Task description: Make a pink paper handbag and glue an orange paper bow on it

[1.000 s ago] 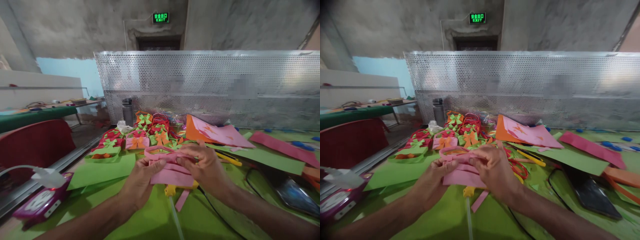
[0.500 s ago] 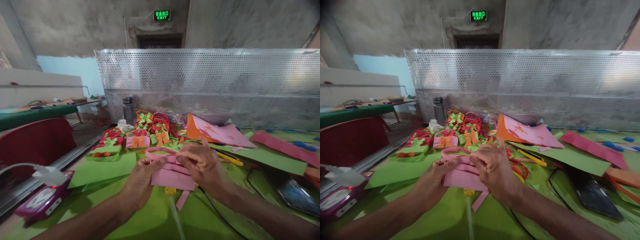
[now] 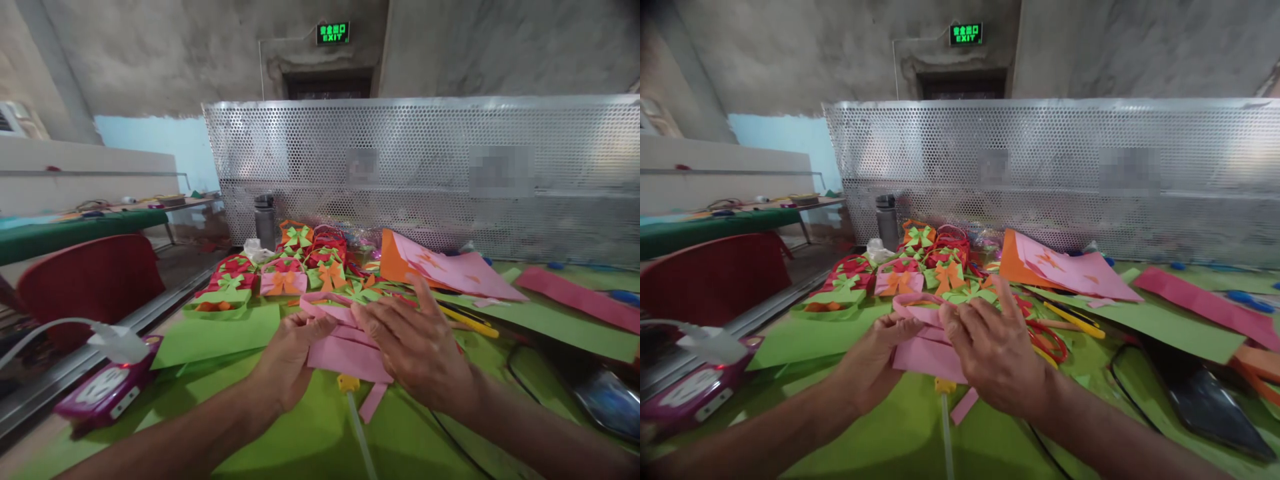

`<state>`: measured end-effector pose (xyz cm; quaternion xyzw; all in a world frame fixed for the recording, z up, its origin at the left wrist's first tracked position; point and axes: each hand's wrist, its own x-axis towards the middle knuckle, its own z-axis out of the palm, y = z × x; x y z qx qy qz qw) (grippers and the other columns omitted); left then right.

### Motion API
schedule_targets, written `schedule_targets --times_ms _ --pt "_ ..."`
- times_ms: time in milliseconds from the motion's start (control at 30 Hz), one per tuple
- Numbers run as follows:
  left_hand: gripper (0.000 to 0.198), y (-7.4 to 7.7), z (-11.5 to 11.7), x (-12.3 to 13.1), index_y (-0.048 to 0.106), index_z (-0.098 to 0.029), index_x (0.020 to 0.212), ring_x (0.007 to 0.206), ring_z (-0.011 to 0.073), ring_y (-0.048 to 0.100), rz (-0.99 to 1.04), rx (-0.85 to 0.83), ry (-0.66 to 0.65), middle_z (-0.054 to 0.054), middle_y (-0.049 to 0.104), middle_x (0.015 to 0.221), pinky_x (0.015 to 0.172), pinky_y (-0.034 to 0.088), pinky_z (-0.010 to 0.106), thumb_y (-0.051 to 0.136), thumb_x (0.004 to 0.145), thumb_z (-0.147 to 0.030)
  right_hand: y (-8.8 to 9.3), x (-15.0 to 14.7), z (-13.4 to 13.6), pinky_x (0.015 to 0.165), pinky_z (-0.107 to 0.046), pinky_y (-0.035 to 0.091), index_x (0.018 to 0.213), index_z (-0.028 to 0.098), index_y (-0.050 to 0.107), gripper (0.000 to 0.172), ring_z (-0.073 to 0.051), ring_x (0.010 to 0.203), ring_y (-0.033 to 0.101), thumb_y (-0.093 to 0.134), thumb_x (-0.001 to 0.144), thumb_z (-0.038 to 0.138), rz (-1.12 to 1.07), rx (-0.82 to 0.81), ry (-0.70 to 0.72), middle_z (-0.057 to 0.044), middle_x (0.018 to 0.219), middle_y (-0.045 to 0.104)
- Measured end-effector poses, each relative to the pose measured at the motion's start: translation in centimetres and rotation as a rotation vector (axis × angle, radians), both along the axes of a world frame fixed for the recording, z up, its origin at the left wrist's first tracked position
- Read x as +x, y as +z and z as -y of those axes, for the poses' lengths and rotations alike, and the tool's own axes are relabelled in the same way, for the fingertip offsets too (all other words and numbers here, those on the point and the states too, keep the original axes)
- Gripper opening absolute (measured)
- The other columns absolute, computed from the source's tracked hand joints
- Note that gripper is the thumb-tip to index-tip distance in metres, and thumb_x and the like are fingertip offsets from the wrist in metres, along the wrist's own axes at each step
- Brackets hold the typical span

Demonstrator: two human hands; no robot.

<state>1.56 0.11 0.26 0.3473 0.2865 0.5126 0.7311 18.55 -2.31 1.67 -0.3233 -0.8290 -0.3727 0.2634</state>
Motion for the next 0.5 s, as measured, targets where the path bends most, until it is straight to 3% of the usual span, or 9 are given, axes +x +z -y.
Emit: schedule_targets --times_ms 200,333,500 --pt "0.022 -0.05 -0.01 -0.33 0.069 -0.013 0.075 0.059 0.0122 0.06 0.015 0.056 -0.049 0.003 0.068 0.068 0.06 0.049 0.023 0.078 0.055 -0.014 -0.2 -0.03 0.09 0.099 -0.06 0.024 0.109 0.004 0.058 0.031 -0.024 0.084 0.06 0.035 0.088 0.01 0.121 0.144 -0.08 -0.012 0.089 0.069" --pt "0.019 -0.08 0.01 -0.32 0.068 -0.013 0.071 0.058 0.0123 0.061 0.033 0.052 -0.029 0.003 0.067 0.064 0.059 0.05 0.023 0.078 0.058 -0.022 -0.38 -0.11 0.1 0.097 -0.061 0.026 0.109 0.003 0.058 0.032 -0.027 0.086 0.06 0.036 0.087 0.01 0.156 0.189 -0.098 -0.014 0.089 0.069" --pt "0.012 -0.39 -0.27 -0.24 0.068 -0.013 0.071 0.054 0.0098 0.058 -0.016 0.057 -0.008 0.002 0.067 0.062 0.056 0.048 0.02 0.075 0.062 -0.019 -0.64 -0.18 -0.23 0.095 -0.061 0.027 0.108 0.002 0.058 0.031 -0.029 0.086 0.06 0.038 0.086 0.009 0.178 0.175 -0.098 -0.016 0.09 0.068"
